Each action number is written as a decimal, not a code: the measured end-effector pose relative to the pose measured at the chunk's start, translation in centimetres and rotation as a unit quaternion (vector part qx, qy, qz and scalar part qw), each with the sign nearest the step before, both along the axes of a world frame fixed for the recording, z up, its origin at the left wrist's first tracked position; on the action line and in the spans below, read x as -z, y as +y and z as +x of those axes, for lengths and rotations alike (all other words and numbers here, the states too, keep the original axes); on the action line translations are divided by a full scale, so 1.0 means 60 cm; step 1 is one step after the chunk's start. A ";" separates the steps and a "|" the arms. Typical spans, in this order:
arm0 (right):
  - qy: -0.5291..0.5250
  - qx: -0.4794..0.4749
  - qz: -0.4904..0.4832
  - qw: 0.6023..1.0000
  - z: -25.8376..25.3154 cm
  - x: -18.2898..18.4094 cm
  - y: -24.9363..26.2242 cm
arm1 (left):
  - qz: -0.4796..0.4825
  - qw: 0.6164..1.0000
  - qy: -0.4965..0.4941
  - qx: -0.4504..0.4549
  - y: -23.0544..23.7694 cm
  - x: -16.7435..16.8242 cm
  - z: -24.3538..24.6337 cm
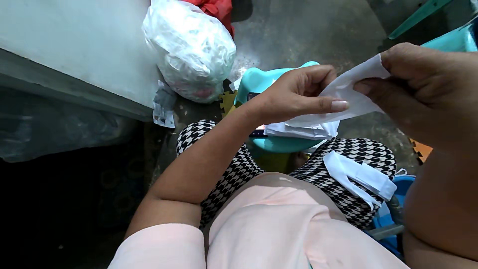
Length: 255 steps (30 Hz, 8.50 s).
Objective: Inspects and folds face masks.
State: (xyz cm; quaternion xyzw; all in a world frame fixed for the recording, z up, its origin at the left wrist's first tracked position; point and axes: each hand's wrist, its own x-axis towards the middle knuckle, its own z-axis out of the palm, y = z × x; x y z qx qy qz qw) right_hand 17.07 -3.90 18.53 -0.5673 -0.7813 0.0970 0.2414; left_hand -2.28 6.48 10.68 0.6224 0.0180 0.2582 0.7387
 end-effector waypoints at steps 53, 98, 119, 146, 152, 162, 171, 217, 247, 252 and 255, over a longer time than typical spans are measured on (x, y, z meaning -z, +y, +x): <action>0.312 0.285 -0.242 0.873 0.070 0.241 0.031 | 0.041 0.877 0.464 -0.117 0.082 0.082 -0.012; 0.095 0.226 -0.199 0.949 -0.026 0.254 -0.073 | 0.178 0.851 0.475 -0.139 0.078 0.109 -0.041; 0.127 0.204 -0.144 0.960 -0.017 0.242 -0.085 | 0.162 0.851 0.483 -0.124 0.086 0.100 -0.043; 0.070 0.074 -0.313 0.944 -0.021 0.239 -0.119 | 0.144 0.860 0.462 -0.160 0.099 0.104 -0.049; 0.077 0.109 -0.242 0.961 0.016 0.214 -0.141 | 0.153 0.861 0.458 -0.158 0.098 0.105 -0.044; 0.063 0.173 -0.185 0.965 0.059 0.187 -0.171 | 0.171 0.855 0.466 -0.153 0.099 0.110 -0.039; -0.029 0.196 -0.286 0.937 0.065 0.176 -0.211 | 0.193 0.863 0.426 -0.191 0.102 0.110 -0.041; 0.387 0.158 -0.059 0.907 0.053 0.181 -0.160 | 0.043 0.987 0.151 0.016 -0.145 0.137 0.050; 0.394 0.116 -0.138 0.901 0.039 0.203 -0.167 | -0.005 0.990 0.144 0.007 -0.154 0.142 0.053; 0.385 0.111 -0.159 0.902 0.029 0.205 -0.164 | -0.009 0.990 0.138 0.007 -0.155 0.141 0.053; 0.381 0.118 -0.175 0.900 0.031 0.204 -0.164 | -0.003 0.988 0.155 0.002 -0.153 0.140 0.051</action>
